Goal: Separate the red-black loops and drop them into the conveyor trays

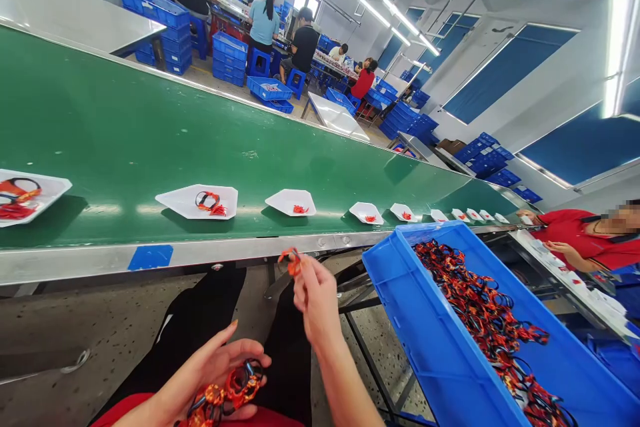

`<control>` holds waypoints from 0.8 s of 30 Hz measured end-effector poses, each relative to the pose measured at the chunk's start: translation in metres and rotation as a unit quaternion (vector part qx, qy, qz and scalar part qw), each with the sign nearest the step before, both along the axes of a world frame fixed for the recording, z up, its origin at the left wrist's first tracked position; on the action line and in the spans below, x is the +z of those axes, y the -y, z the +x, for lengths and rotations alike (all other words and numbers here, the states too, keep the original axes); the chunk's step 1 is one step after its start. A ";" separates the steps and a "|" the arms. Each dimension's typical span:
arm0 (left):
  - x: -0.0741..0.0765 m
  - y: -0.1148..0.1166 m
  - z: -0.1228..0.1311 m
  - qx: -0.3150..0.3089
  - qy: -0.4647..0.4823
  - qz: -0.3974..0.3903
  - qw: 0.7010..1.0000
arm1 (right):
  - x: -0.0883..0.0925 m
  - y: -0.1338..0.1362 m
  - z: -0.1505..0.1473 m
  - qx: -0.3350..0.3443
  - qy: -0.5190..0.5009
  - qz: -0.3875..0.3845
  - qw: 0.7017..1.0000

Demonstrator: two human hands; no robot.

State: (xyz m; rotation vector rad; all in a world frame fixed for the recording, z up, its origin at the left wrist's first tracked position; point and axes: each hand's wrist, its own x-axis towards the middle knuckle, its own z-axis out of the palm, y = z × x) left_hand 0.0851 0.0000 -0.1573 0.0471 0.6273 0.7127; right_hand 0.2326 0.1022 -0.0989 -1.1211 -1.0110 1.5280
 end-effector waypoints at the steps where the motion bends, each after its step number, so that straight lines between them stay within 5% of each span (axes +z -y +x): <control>1: -0.002 0.000 0.001 0.000 0.000 -0.007 1.000 | 0.007 -0.016 -0.004 -0.015 0.083 0.086 0.993; 5: -0.014 -0.001 0.002 0.006 0.016 -0.020 1.000 | 0.028 -0.078 -0.021 -0.056 0.375 0.345 0.859; 7: -0.018 0.000 0.001 0.010 0.023 -0.015 1.000 | 0.031 -0.096 -0.029 -0.034 0.471 0.384 0.794; 9: -0.021 0.000 -0.001 0.011 0.027 -0.013 0.999 | 0.029 -0.098 -0.033 0.000 0.510 0.386 0.768; 12: -0.023 0.000 -0.004 0.018 0.039 -0.013 0.999 | 0.021 -0.067 -0.028 0.034 0.467 0.353 0.810; 16: -0.024 -0.002 -0.005 0.031 0.049 -0.022 0.998 | 0.000 0.009 -0.003 0.094 0.376 0.245 0.889; 20: -0.028 -0.004 0.001 0.056 0.066 -0.010 0.996 | -0.036 0.069 0.023 0.209 0.372 0.164 0.890; 24: -0.025 -0.004 0.006 0.056 0.048 -0.018 0.997 | -0.071 0.093 0.032 0.243 0.386 0.160 0.876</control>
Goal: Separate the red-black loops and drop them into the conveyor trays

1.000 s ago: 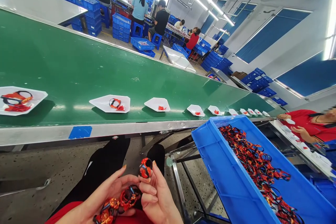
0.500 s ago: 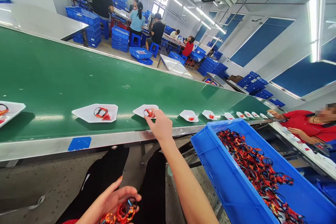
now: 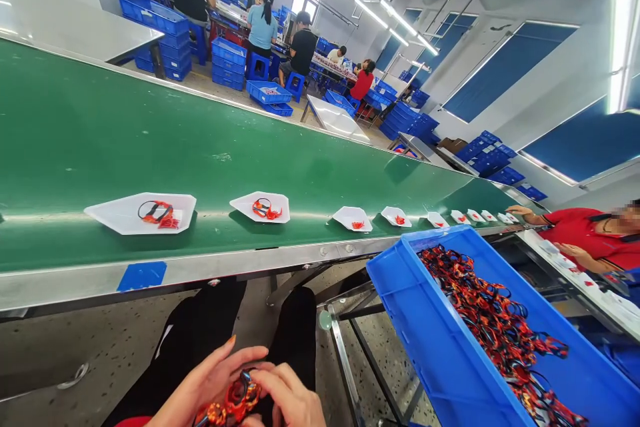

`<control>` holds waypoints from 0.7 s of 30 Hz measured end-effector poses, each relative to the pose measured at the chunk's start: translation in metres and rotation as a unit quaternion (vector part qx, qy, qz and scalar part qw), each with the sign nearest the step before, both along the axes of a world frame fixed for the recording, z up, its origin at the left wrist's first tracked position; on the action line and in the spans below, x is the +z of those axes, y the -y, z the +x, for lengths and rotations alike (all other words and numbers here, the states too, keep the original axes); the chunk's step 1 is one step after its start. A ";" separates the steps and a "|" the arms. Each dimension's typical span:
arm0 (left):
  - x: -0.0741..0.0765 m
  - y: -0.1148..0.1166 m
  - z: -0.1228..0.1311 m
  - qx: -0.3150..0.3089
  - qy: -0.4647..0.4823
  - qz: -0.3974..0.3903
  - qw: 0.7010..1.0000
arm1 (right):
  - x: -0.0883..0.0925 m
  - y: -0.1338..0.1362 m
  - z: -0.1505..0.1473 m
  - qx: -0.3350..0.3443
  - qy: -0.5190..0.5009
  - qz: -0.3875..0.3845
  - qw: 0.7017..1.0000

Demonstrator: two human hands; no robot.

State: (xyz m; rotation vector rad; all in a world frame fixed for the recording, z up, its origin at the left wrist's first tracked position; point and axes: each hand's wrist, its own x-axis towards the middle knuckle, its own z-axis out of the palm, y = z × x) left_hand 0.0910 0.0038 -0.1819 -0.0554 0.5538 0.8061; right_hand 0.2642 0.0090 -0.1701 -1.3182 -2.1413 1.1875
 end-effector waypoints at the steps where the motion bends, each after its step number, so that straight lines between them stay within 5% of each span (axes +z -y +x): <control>1: 0.003 0.000 0.000 -0.007 -0.007 -0.002 1.000 | -0.004 0.002 0.000 -0.001 -0.004 0.000 1.000; 8: 0.032 0.002 -0.008 -0.021 0.000 0.005 1.000 | 0.015 0.008 -0.009 -0.094 -0.083 -0.067 0.990; 15: 0.027 0.005 -0.009 -0.019 -0.019 -0.016 1.000 | 0.017 0.009 -0.010 -0.178 -0.155 -0.137 0.962; 18: 0.021 0.007 -0.009 -0.020 -0.041 -0.012 0.999 | 0.017 0.006 -0.010 -0.207 -0.238 -0.221 0.923; 21: 0.017 0.009 -0.009 -0.018 -0.066 -0.013 0.998 | 0.014 0.005 -0.009 -0.236 -0.343 -0.324 0.850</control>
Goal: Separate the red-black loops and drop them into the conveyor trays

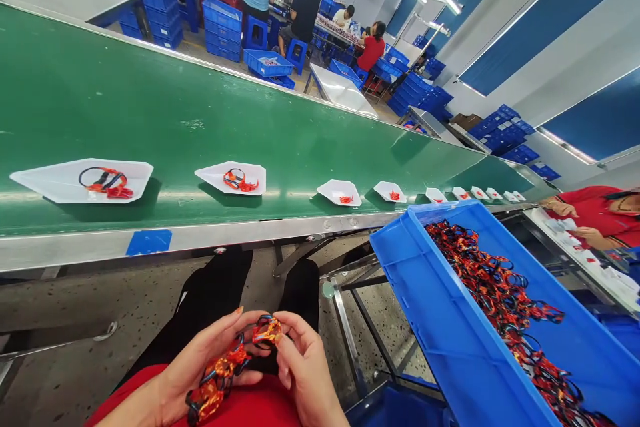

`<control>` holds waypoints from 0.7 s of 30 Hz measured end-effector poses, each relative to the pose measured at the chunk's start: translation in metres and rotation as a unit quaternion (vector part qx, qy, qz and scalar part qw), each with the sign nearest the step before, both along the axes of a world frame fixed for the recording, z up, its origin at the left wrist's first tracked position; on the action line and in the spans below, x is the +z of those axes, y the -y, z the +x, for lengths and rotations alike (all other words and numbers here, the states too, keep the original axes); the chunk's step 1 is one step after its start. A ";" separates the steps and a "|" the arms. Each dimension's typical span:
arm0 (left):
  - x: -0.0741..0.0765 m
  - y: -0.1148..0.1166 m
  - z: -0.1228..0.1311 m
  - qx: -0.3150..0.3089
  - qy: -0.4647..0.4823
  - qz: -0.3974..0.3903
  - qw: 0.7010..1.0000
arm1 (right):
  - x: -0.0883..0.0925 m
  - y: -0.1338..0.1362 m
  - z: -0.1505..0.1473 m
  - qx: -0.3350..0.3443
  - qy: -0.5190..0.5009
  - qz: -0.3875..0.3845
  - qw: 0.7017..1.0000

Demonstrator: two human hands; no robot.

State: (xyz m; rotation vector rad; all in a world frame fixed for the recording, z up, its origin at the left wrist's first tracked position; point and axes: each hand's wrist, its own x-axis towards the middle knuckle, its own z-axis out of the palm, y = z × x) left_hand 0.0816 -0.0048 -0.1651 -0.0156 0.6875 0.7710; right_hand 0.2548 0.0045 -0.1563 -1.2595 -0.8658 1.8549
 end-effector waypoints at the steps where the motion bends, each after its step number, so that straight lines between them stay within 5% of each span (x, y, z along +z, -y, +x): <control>1: -0.001 0.000 0.000 0.002 -0.008 -0.001 1.000 | -0.002 0.000 0.001 -0.016 -0.039 -0.027 0.999; 9: -0.002 0.004 0.001 0.018 -0.001 0.015 1.000 | -0.021 -0.002 0.007 -0.073 -0.243 -0.158 0.954; 21: 0.006 0.003 0.001 0.006 -0.027 0.042 0.999 | -0.034 -0.003 0.005 -0.067 -0.282 -0.174 0.941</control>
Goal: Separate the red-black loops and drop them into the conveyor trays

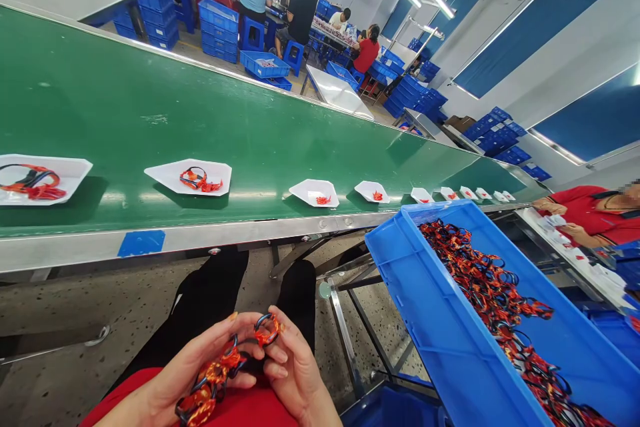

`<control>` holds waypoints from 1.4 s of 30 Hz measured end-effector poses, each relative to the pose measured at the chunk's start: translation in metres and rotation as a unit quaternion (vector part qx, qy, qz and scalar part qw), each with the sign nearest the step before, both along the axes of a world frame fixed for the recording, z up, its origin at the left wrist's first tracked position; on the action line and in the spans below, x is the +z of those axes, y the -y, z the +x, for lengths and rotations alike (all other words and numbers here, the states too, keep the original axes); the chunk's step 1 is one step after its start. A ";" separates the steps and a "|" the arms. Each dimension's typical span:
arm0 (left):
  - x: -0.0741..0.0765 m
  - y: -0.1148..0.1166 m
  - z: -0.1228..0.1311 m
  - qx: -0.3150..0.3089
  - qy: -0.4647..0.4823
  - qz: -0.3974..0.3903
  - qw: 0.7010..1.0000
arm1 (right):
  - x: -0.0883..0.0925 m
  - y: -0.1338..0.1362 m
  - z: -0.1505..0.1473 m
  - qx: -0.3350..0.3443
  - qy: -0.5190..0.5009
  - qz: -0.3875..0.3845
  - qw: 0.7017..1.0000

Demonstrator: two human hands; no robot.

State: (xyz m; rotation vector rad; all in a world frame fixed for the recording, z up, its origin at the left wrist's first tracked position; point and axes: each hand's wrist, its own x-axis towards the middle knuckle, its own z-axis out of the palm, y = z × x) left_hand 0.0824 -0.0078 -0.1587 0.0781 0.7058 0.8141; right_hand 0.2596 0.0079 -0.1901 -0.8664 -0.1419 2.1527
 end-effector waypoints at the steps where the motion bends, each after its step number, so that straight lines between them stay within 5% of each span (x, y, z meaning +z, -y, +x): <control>1: -0.001 0.000 0.000 0.000 -0.003 0.003 1.000 | 0.000 0.000 0.000 -0.001 0.001 0.001 1.000; 12: 0.004 0.001 0.007 -0.030 -0.119 0.063 0.990 | 0.002 0.003 -0.006 0.017 0.059 0.058 0.996; 35: 0.020 -0.003 0.010 -0.039 -0.200 0.068 0.977 | -0.002 0.005 -0.006 0.031 0.070 0.062 0.995; 42: 0.003 0.002 0.000 -0.023 -0.208 0.016 0.978 | 0.014 0.001 0.003 -0.031 0.045 0.070 0.996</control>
